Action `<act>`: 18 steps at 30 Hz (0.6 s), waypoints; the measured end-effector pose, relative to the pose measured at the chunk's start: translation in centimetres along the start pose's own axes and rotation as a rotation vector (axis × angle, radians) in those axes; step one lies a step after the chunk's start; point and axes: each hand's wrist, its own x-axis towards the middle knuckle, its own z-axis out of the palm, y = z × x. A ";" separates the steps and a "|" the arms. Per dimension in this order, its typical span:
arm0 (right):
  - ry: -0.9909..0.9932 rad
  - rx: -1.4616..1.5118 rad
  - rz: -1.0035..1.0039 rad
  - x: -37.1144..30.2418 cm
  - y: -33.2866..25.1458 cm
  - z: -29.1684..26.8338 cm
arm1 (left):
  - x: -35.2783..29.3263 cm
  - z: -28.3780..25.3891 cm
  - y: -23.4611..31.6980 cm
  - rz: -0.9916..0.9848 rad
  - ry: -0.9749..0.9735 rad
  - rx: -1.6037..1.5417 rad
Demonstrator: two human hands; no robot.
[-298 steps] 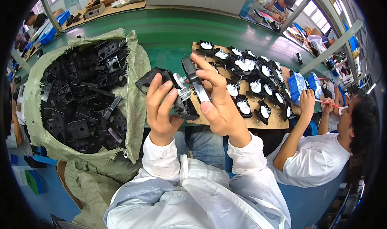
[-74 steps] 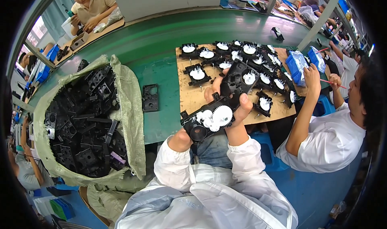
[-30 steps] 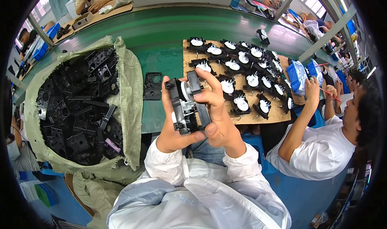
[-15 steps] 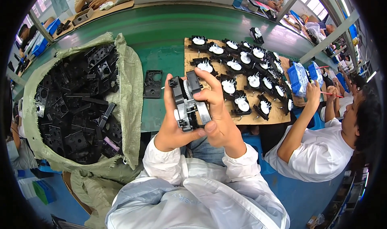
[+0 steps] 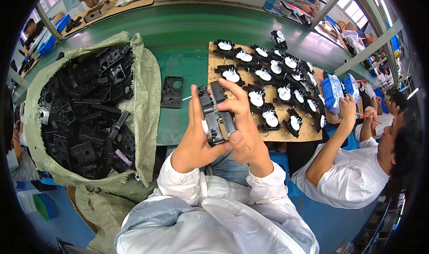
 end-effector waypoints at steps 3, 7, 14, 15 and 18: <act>-0.021 -0.015 0.022 -0.2 -0.1 0.1 | 0.0 -0.1 -0.2 0.008 0.003 0.043; -0.024 -0.016 0.050 -0.4 -0.2 0.4 | 0.0 -0.5 -0.7 0.011 -0.033 0.101; -0.004 -0.096 0.160 1.1 -2.2 0.0 | -0.3 -1.9 -1.2 0.064 0.142 -0.280; 0.067 -0.087 0.212 1.5 -2.5 0.0 | -0.6 -2.3 -1.5 0.095 0.131 -0.343; 0.112 0.176 0.269 1.9 -1.8 -0.6 | -0.9 -3.7 -1.3 0.126 0.132 -0.360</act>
